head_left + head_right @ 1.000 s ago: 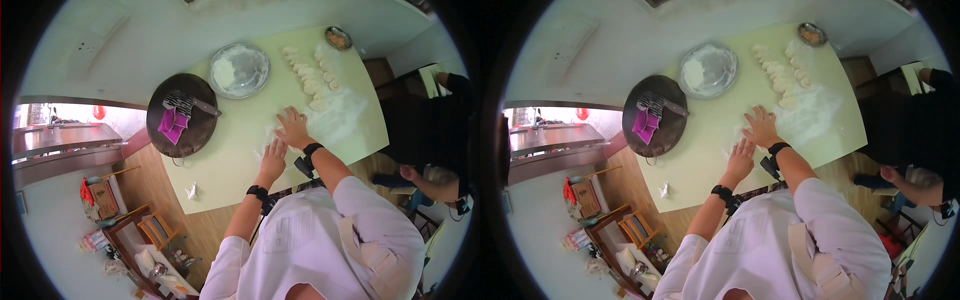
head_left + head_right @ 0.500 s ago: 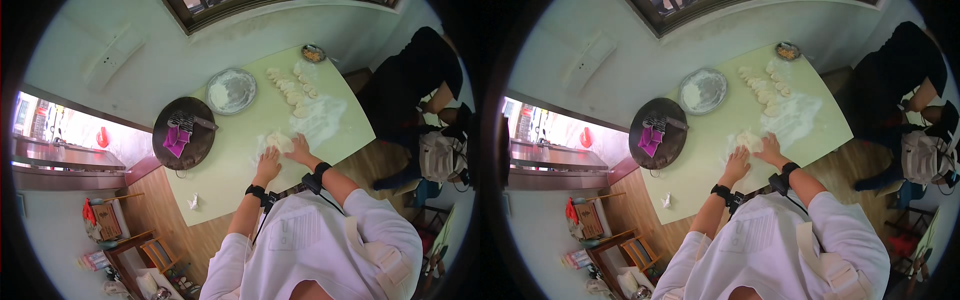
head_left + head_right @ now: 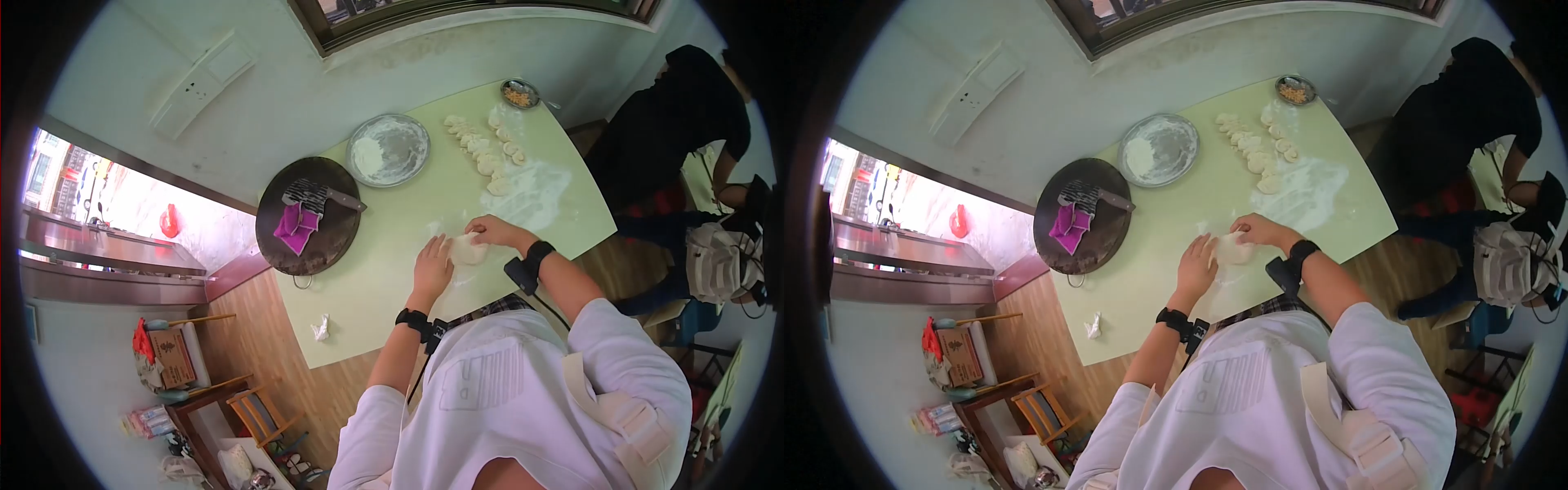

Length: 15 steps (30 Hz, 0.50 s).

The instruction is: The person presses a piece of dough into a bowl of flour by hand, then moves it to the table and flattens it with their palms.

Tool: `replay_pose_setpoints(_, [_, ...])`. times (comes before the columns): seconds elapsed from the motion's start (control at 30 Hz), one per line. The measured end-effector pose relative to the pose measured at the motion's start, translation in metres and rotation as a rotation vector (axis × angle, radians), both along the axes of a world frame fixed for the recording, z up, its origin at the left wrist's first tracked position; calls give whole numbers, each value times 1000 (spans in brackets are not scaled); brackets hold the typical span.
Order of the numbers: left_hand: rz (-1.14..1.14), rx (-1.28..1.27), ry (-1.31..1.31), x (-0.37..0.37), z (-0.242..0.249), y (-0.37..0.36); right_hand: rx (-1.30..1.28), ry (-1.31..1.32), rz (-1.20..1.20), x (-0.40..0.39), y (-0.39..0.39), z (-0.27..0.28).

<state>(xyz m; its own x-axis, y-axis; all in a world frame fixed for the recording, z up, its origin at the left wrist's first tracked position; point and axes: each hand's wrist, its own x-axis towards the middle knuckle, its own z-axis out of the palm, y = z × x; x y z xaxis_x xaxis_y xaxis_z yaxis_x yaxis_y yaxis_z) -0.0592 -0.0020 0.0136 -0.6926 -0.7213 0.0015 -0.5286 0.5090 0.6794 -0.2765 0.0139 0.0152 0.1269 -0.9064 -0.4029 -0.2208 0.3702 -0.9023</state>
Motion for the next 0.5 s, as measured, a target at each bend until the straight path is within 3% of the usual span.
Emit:
replay_pose_setpoints(0.07, [-183, -215, -165, -6, 4, 3, -92, 240, 245, -9, -11, 5])
replay_pose_setpoints(0.13, [-264, -233, -232, -10, -5, 11, -132, 307, 196, -14, -16, -10])
replay_pose_setpoints(0.2, [-346, -250, -299, -15, -14, 19, -95, 527, -56, -16, -17, -23])
replay_pose_setpoints(0.3, [-372, -209, -351, -21, -24, 25, -86, 677, -247, -7, -17, -33])
replay_pose_setpoints(0.43, [-350, -217, -345, -24, -18, 27, -54, 728, -368, 5, -12, -13])
replay_pose_setpoints(0.5, [-355, -210, -359, -21, -17, 24, -48, 549, -466, 14, -5, -4])
